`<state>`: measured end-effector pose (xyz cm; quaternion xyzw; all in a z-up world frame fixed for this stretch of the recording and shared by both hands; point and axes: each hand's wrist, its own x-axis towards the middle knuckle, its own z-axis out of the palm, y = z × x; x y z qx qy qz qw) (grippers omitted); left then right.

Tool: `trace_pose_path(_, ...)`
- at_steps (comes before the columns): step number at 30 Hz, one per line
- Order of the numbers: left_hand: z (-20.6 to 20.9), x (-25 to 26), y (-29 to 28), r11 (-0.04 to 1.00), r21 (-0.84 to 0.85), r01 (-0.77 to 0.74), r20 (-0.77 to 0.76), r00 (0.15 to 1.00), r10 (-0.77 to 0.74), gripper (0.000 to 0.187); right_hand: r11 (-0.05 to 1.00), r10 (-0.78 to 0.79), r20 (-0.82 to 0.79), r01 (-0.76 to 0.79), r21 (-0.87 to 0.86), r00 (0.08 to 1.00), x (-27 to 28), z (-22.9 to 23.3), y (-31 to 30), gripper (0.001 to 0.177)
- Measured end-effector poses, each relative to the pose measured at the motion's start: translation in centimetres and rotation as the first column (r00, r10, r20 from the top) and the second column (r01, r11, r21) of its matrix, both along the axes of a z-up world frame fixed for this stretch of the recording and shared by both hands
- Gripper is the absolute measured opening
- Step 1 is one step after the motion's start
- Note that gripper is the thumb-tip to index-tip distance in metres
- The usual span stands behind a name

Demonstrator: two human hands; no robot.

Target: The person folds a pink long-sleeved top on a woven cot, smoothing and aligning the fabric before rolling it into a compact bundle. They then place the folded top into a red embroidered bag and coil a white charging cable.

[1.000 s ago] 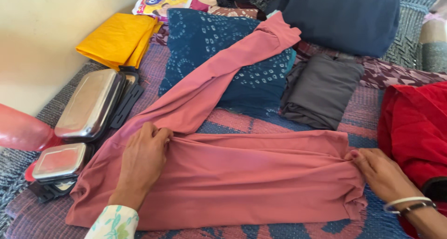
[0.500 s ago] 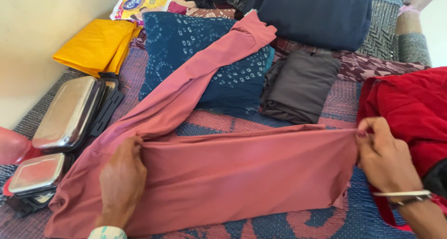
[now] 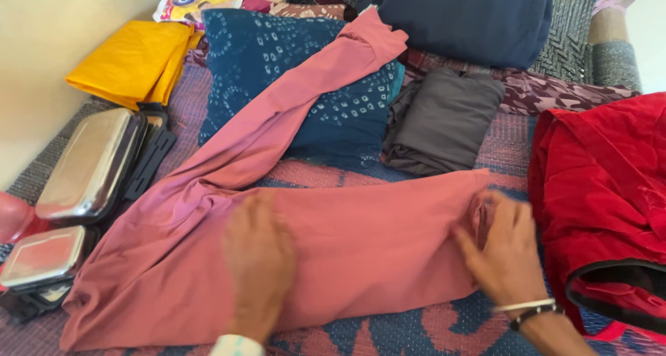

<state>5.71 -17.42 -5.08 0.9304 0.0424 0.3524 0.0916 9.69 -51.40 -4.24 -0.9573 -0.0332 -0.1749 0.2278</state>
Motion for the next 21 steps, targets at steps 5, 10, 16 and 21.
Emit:
trace_pose_path(5, -0.3, -0.4, -2.5, 0.999, 0.044, -0.024, -0.153, 0.988, 0.03, 0.05, 0.984, -0.082, -0.27, 0.034, -0.176, 0.959, -3.1, -0.8, -1.7, 0.07)
trace_pose_path(10, -0.3, -0.2, -2.3, 0.999, 0.045, -0.02, -0.173, 0.985, 0.027, 0.05, 0.978, -0.135, -0.341, 0.07, -0.197, 0.93, -5.5, -2.2, -3.1, 0.039)
trace_pose_path(16, -0.9, -0.5, -2.4, 0.999, 0.025, -0.024, -0.142, 0.989, 0.028, 0.048, 0.805, -0.064, -0.554, 0.371, 0.463, 0.83, -5.7, -3.7, -5.5, 0.028)
trace_pose_path(21, -0.9, -0.5, -2.3, 1.0, 0.004, -0.021, -0.138, 0.99, 0.021, 0.047, 0.153, 0.155, -0.432, 0.41, 0.899, 0.888, -5.8, -6.5, -6.5, 0.021)
